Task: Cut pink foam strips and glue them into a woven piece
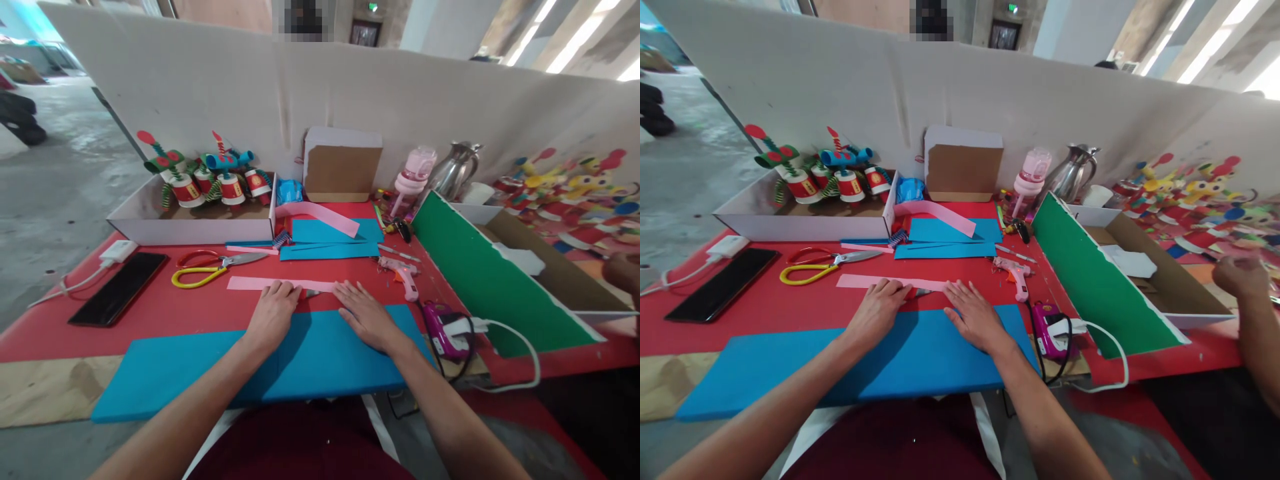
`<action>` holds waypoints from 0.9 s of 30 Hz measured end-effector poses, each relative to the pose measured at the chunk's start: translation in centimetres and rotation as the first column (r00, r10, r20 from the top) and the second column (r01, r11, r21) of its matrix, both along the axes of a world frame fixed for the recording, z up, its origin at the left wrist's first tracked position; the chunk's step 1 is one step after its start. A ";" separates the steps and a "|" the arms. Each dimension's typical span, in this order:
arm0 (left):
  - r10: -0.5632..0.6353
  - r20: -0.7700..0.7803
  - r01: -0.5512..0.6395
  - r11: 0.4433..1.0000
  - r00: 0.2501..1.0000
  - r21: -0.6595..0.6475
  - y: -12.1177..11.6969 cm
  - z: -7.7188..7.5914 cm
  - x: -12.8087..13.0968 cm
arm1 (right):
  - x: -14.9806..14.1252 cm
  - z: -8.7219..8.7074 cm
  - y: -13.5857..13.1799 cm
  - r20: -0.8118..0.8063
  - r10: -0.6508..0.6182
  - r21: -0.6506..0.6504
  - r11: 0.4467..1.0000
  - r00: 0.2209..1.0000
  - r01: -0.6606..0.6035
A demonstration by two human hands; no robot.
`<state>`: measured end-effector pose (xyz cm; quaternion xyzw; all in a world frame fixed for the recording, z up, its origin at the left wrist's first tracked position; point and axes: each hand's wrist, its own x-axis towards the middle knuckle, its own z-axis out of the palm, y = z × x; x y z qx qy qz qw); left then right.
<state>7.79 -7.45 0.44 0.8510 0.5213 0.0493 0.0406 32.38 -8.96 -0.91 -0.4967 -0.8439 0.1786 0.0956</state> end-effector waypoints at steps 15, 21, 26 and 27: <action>-0.026 0.036 0.023 0.997 0.999 0.068 0.8 -0.4 -3.3 | -2.0 0.8 2.0 -0.135 -0.008 0.093 0.995 0.991 0.021; -0.049 0.077 0.044 0.997 0.996 0.069 0.6 -0.9 -3.6 | -1.6 0.3 6.1 -0.167 0.109 0.016 0.994 0.980 -0.108; -0.067 0.071 0.063 0.996 0.995 0.067 0.5 -0.9 -3.6 | -2.4 -0.3 6.5 -0.103 0.165 -0.028 0.985 0.981 -0.169; -0.073 0.071 0.068 0.995 0.995 0.070 0.5 -0.9 -3.6 | -2.4 -0.3 6.5 -0.097 0.174 -0.031 0.984 0.980 -0.178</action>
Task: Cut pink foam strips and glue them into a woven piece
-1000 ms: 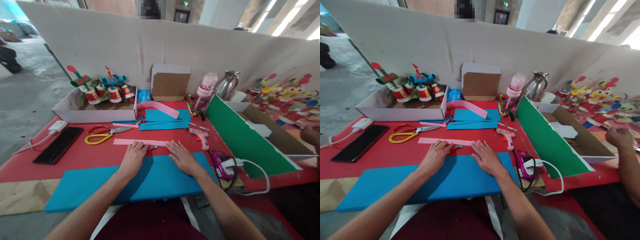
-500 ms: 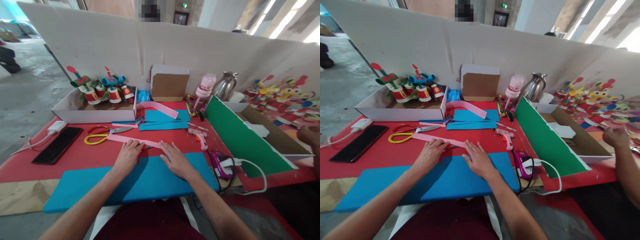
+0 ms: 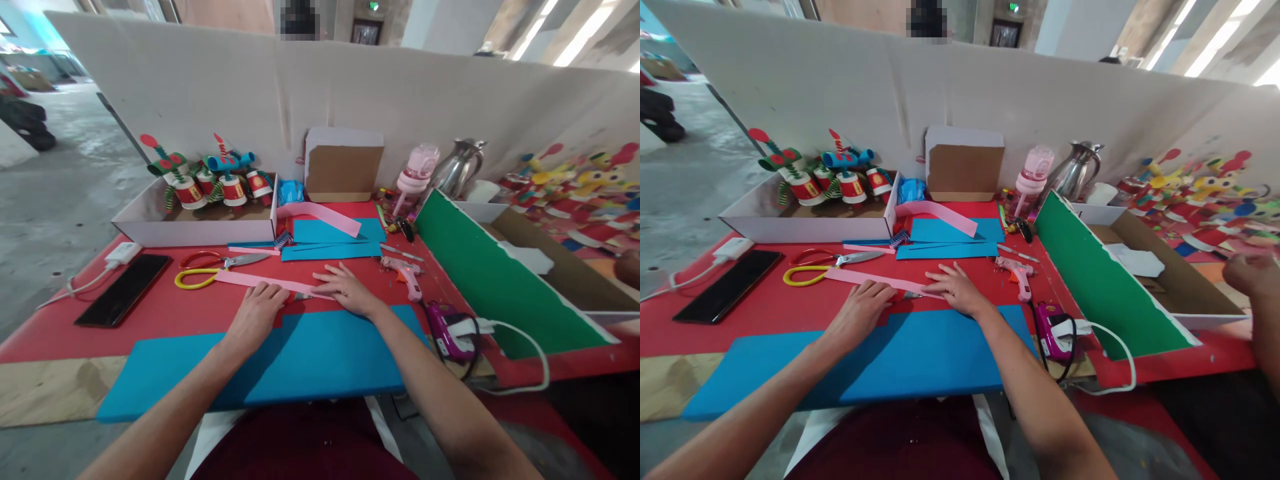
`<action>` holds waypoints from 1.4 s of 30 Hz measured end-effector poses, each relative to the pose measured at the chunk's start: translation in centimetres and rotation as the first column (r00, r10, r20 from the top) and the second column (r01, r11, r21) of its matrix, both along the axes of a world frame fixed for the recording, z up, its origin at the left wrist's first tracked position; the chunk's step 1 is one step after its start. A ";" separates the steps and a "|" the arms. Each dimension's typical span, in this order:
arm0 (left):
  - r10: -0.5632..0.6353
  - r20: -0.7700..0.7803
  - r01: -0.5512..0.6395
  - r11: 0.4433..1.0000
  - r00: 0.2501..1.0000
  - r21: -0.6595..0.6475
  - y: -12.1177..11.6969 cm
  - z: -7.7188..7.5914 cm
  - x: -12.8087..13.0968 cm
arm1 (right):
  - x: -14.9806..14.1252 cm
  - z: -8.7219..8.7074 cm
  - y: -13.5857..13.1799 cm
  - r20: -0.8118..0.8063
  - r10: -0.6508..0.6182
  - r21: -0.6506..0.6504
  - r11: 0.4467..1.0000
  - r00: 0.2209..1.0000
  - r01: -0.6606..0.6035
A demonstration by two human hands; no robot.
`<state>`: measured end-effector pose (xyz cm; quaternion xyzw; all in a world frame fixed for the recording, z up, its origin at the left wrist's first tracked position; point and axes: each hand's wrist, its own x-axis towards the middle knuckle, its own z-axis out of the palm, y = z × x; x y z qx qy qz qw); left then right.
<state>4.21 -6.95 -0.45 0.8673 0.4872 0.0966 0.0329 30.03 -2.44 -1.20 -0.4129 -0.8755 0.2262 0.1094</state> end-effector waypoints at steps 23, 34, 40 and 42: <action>-0.029 0.032 0.029 1.000 0.999 -0.009 -0.4 0.0 0.8 | 1.2 0.5 0.6 0.094 0.070 -0.029 0.997 0.993 -0.067; -0.031 0.005 0.031 0.999 1.000 0.017 -0.8 -0.1 1.1 | 1.5 0.3 0.7 0.056 0.080 -0.049 0.996 0.995 -0.078; -0.034 -0.010 0.034 0.999 0.999 0.034 -0.8 0.0 1.3 | 1.7 0.6 0.5 0.058 0.079 -0.071 0.995 0.995 -0.075; -0.038 -0.004 0.038 0.999 0.999 0.039 -0.7 0.0 1.4 | 1.7 0.8 0.4 0.062 0.071 -0.079 0.995 0.996 -0.066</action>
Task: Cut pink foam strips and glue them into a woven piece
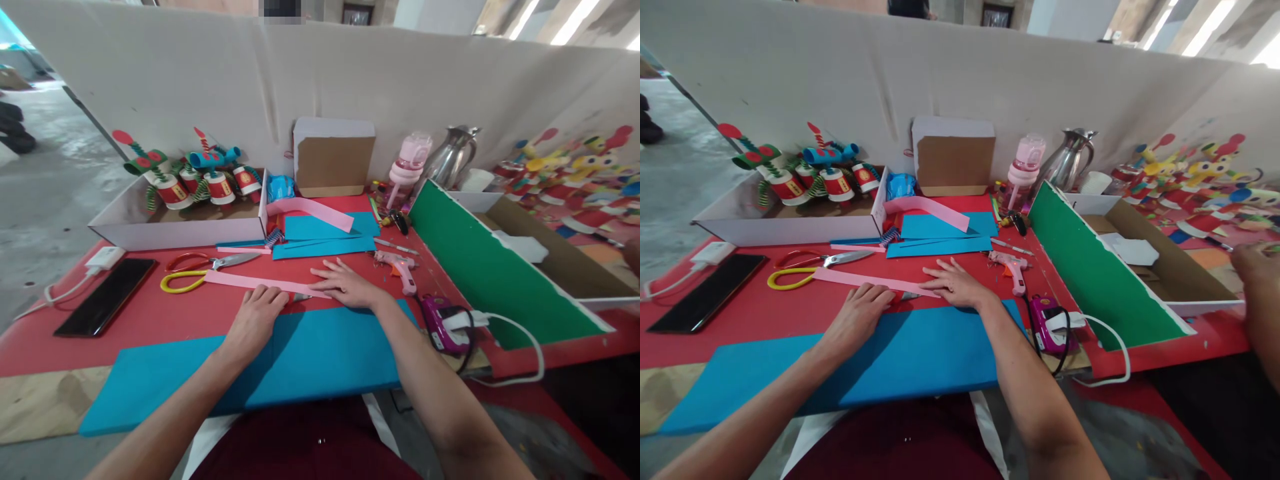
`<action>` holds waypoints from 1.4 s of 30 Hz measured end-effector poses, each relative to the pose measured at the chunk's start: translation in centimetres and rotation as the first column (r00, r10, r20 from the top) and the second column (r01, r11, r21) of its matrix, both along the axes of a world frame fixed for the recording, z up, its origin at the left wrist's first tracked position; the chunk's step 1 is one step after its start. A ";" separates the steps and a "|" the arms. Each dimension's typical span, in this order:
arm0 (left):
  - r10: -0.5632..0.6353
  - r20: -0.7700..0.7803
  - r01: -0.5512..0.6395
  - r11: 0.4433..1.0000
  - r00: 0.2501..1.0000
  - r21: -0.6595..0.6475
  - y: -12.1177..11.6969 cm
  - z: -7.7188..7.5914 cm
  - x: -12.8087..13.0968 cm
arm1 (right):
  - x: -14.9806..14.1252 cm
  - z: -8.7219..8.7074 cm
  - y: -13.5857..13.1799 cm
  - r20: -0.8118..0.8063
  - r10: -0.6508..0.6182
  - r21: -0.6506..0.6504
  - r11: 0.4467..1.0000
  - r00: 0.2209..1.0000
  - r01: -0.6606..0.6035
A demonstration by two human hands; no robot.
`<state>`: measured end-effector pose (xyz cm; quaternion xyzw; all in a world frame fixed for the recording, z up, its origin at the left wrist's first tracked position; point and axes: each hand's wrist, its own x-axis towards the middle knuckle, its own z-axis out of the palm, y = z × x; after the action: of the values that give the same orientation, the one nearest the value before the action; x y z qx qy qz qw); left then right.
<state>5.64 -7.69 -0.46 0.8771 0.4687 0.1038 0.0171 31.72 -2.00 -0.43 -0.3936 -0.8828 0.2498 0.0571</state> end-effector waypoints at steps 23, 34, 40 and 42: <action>-0.070 0.054 0.069 0.997 0.996 0.024 0.5 -0.6 0.3 | -0.1 0.4 -0.3 0.025 -0.010 -0.031 0.999 1.000 0.011; -0.069 0.059 0.069 0.998 0.996 -0.007 0.1 -0.3 0.6 | 0.0 0.3 -0.3 0.016 0.000 -0.024 1.000 1.000 0.001; -0.089 0.064 0.089 0.996 0.994 0.005 0.0 -0.3 0.9 | 0.0 0.4 -0.4 0.019 -0.005 -0.032 0.999 1.000 0.005; -0.087 0.071 0.088 0.996 0.994 -0.001 0.1 -0.3 1.0 | -0.1 0.5 -0.4 0.019 -0.001 -0.033 0.999 1.000 0.002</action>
<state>6.60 -7.60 -0.77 0.8925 0.4291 0.1331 0.0400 31.66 -2.36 0.02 -0.3975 -0.8788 0.2607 0.0421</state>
